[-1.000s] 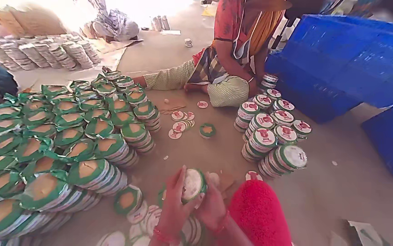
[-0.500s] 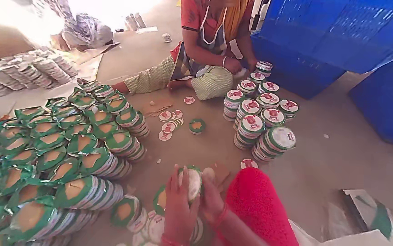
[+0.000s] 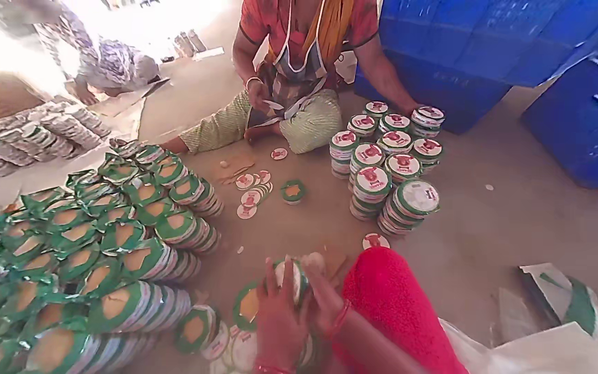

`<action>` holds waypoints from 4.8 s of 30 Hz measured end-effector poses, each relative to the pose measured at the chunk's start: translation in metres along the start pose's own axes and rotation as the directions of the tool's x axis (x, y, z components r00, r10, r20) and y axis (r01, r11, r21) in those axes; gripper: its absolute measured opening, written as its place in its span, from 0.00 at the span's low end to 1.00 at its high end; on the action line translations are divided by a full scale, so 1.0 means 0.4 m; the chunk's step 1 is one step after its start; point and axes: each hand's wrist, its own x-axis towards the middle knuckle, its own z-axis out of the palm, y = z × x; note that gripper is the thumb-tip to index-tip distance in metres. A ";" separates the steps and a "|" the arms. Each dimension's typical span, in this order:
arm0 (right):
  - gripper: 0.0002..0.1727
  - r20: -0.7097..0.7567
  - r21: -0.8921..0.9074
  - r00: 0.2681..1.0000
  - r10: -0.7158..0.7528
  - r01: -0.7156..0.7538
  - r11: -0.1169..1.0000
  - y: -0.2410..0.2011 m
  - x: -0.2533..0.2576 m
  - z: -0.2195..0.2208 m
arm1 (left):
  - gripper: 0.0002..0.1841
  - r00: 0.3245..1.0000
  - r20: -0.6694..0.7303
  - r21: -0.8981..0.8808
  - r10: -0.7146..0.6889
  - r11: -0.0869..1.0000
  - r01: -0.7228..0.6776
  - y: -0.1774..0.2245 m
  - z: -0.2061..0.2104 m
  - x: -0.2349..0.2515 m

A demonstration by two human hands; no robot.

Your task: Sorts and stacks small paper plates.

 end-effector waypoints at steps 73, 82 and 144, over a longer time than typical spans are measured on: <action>0.30 0.512 -0.086 0.855 -0.083 0.147 0.985 0.010 -0.008 -0.050 | 0.20 0.943 0.254 -0.878 -0.215 0.357 0.318 -0.094 -0.075 0.036; 0.35 0.369 -0.218 0.927 0.066 0.017 0.976 -0.037 -0.018 -0.013 | 0.27 0.861 0.412 -0.733 -0.297 0.453 0.507 -0.087 -0.113 0.013; 0.43 0.806 -0.329 0.244 -0.540 0.942 -0.066 -0.051 -0.110 -0.053 | 0.22 0.827 0.389 -0.908 -0.405 -0.319 0.271 0.075 -0.142 -0.054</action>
